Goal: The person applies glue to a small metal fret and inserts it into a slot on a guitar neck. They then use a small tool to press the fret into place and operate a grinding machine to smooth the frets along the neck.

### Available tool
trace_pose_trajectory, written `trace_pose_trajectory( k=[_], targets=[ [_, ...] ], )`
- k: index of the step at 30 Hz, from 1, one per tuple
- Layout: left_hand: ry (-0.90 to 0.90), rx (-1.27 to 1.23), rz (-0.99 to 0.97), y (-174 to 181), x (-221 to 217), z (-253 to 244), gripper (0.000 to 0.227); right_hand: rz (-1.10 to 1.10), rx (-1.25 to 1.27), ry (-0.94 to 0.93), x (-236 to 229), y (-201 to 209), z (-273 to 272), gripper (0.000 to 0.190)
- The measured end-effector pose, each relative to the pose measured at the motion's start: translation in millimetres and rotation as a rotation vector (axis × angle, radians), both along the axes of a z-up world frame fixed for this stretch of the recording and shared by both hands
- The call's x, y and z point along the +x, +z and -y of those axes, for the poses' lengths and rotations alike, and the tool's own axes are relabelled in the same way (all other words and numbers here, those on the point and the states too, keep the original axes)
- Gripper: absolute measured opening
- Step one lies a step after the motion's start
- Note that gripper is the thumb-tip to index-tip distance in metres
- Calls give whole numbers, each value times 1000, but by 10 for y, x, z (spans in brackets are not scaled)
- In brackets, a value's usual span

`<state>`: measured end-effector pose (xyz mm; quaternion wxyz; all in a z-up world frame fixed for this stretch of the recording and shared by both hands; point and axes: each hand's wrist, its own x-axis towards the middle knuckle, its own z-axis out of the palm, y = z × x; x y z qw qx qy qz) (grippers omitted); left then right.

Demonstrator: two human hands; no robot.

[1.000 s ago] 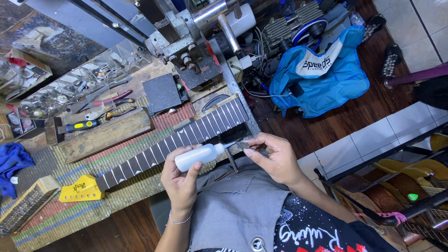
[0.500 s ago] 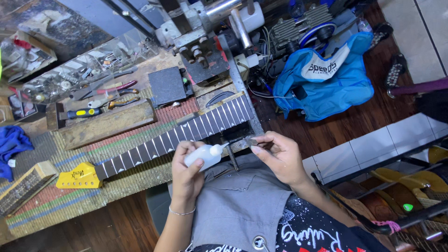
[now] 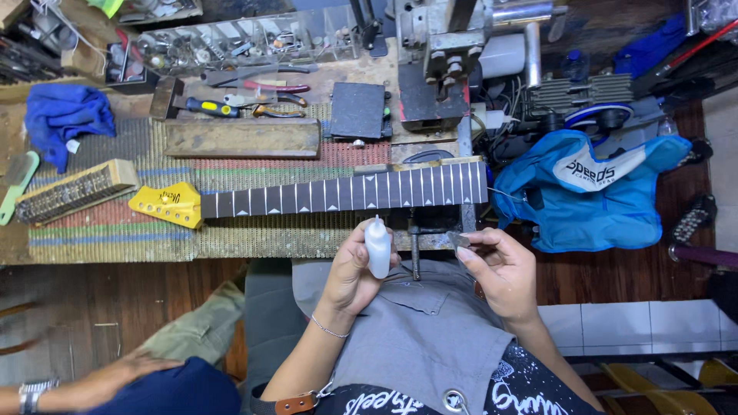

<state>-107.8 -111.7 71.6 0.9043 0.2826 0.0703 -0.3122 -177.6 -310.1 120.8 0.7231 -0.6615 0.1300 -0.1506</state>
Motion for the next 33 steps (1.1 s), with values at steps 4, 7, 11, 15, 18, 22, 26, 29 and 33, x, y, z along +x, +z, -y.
trace_pose_trajectory(
  k=[4, 7, 11, 15, 18, 22, 26, 29, 33],
  targets=[
    [-7, -41, 21, 38, -38, -35, 52, 3, -2, 33, 30, 41, -21, 17],
    [-75, -329, -57, 139, -4, -33, 42, -4, -13, 44, 20, 14, -16, 18],
    [-128, -442, -31, 260, 53, -40, 68, -6, -29, 43, 34, 23, -7, 19],
    [-146, -532, 6, 174, 70, -54, 77, 0, -53, 48, 33, 51, -24, 18],
    [-97, -458, 70, -26, 182, -100, 70, -17, -72, 55, 7, -52, 20, 18],
    [29, -490, 20, -15, 264, -200, 60, -201, -260, 47, -31, 24, 4, 18],
    [150, -403, -27, -81, 293, -215, 55, -218, -256, 22, -37, -39, 50, 18],
    [159, -357, -24, -101, 291, -196, 55, -212, -239, 17, -35, -62, 74, 18],
    [156, -315, -31, -105, 284, -168, 51, -219, -240, 17, -13, -33, 84, 18]
  ],
)
